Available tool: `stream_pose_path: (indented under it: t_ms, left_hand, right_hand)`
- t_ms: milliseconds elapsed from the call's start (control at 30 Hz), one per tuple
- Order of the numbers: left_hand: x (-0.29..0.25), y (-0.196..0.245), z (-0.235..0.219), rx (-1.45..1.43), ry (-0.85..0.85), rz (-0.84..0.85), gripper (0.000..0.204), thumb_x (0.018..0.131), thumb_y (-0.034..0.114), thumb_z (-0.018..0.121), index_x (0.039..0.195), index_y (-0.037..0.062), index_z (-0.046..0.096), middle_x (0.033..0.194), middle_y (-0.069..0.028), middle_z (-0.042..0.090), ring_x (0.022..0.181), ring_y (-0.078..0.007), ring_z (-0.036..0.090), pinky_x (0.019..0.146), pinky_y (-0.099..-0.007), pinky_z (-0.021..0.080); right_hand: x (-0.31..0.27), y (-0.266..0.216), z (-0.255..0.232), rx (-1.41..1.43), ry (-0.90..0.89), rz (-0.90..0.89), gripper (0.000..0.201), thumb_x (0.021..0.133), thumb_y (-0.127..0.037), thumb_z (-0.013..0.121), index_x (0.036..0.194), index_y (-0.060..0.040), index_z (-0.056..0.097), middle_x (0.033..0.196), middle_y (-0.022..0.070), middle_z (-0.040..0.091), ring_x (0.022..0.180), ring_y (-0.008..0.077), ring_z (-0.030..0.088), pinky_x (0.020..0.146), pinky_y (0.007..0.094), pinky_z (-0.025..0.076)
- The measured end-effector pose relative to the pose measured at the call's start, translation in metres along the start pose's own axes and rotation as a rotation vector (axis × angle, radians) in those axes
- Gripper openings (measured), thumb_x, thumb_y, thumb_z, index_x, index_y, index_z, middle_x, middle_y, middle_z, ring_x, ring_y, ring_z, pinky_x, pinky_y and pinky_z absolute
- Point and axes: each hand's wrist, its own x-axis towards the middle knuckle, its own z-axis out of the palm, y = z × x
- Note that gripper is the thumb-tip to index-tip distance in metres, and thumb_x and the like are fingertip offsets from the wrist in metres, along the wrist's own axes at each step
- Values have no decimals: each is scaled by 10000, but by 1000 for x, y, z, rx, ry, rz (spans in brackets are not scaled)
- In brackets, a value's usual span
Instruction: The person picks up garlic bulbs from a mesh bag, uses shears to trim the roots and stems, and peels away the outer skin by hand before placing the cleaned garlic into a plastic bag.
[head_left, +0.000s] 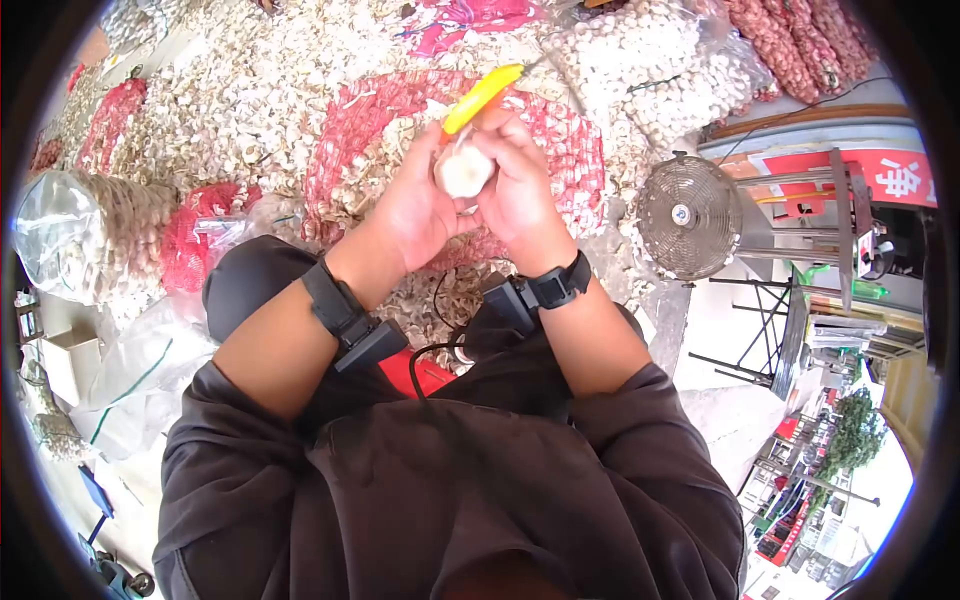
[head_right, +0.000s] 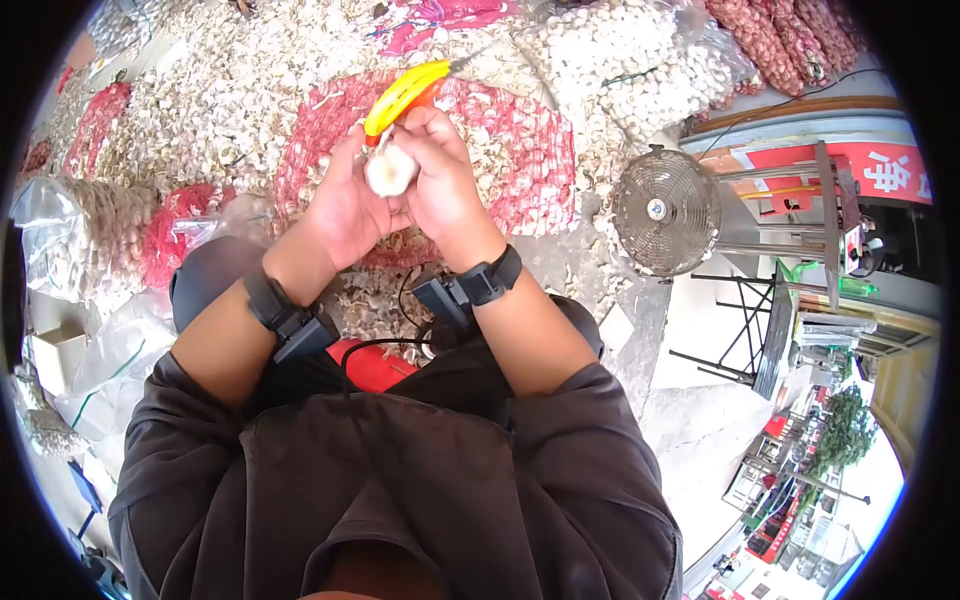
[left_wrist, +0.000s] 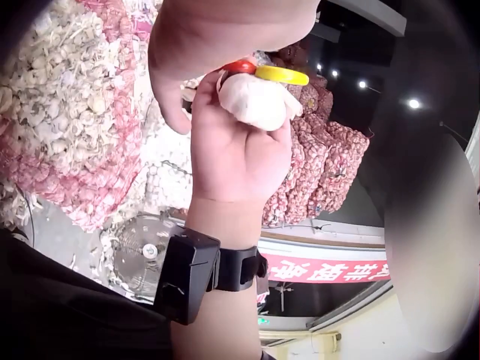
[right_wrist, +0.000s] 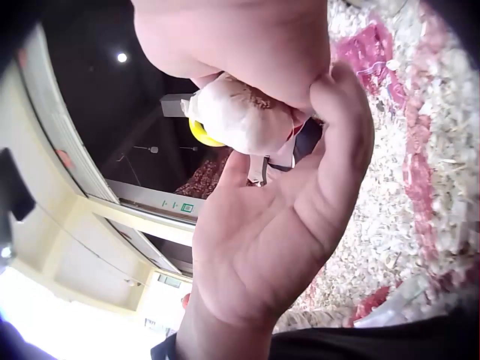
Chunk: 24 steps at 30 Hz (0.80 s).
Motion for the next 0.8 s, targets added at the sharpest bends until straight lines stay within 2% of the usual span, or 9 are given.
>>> stream_pose_path:
  t_ms: [67, 100, 200, 333, 433, 500, 567, 667, 800]
  left_hand:
    - [-3, -7, 4, 76, -63, 97, 439, 974, 406, 481, 1296, 107, 481, 1156, -51, 617, 1026, -206, 616, 882, -424, 499]
    - [2, -9, -5, 16, -78, 82, 348, 962, 320, 533, 1237, 107, 515, 1095, -30, 630, 983, -169, 629, 861, -376, 520]
    - [-6, -11, -7, 194, 47, 42, 247, 930, 235, 592, 1137, 107, 553, 1018, -26, 632, 962, -152, 629, 837, -359, 535]
    - [-3, -9, -15, 333, 242, -17, 222, 903, 179, 611, 1098, 98, 541, 966, -27, 620, 903, -152, 622, 838, -376, 542]
    - [-3, -4, -22, 327, 296, -30, 322, 854, 108, 608, 1162, 76, 518, 995, -48, 609, 893, -173, 621, 828, -393, 545]
    - [-5, 0, -18, 315, 243, -39, 383, 813, 53, 588, 1189, 56, 516, 1010, -64, 605, 900, -181, 623, 814, -384, 543]
    - [-9, 0, -15, 371, 166, -86, 442, 776, 12, 573, 1213, 39, 510, 1028, -75, 600, 908, -180, 620, 802, -362, 537]
    - [-10, -9, -12, 563, 23, -211, 507, 739, -18, 575, 1239, 25, 500, 1054, -76, 594, 918, -162, 609, 787, -316, 520]
    - [-11, -19, -18, 808, -162, -298, 500, 732, -15, 608, 1220, 35, 512, 1056, -58, 584, 928, -136, 582, 787, -273, 492]
  right_hand:
    - [-8, 2, 13, -70, 18, -193, 69, 908, -17, 541, 932, -68, 501, 1009, 86, 615, 957, 166, 606, 854, 334, 507]
    - [-9, 1, 4, -97, 41, -152, 192, 855, 71, 560, 977, -70, 513, 1130, 168, 630, 1093, 236, 605, 966, 364, 476]
    - [-5, 1, -1, 27, 8, -160, 151, 884, 10, 552, 1003, -65, 497, 1168, 185, 621, 1159, 273, 579, 1005, 377, 454]
    - [3, 8, -29, 331, -117, 60, 427, 871, -14, 501, 1272, -59, 362, 1399, 239, 424, 1330, 349, 410, 1142, 475, 283]
    - [22, 38, -84, 81, 275, 174, 669, 844, -61, 568, 1408, -89, 210, 1369, 185, 433, 1276, 317, 450, 1120, 450, 279]
    - [30, 69, -130, -241, 604, 312, 582, 829, -66, 588, 1358, -71, 346, 1208, 135, 555, 1137, 303, 555, 988, 430, 417]
    - [29, 99, -177, -508, 662, 481, 416, 809, -46, 583, 1221, -30, 524, 1030, 120, 635, 996, 283, 632, 802, 416, 514]
    - [32, 119, -219, -1156, 267, 740, 297, 790, -18, 561, 1081, -1, 616, 926, 151, 663, 889, 273, 669, 667, 402, 533]
    - [42, 166, -261, -1577, -8, 257, 367, 793, -14, 524, 1152, -18, 600, 1042, 216, 651, 997, 350, 637, 842, 421, 513]
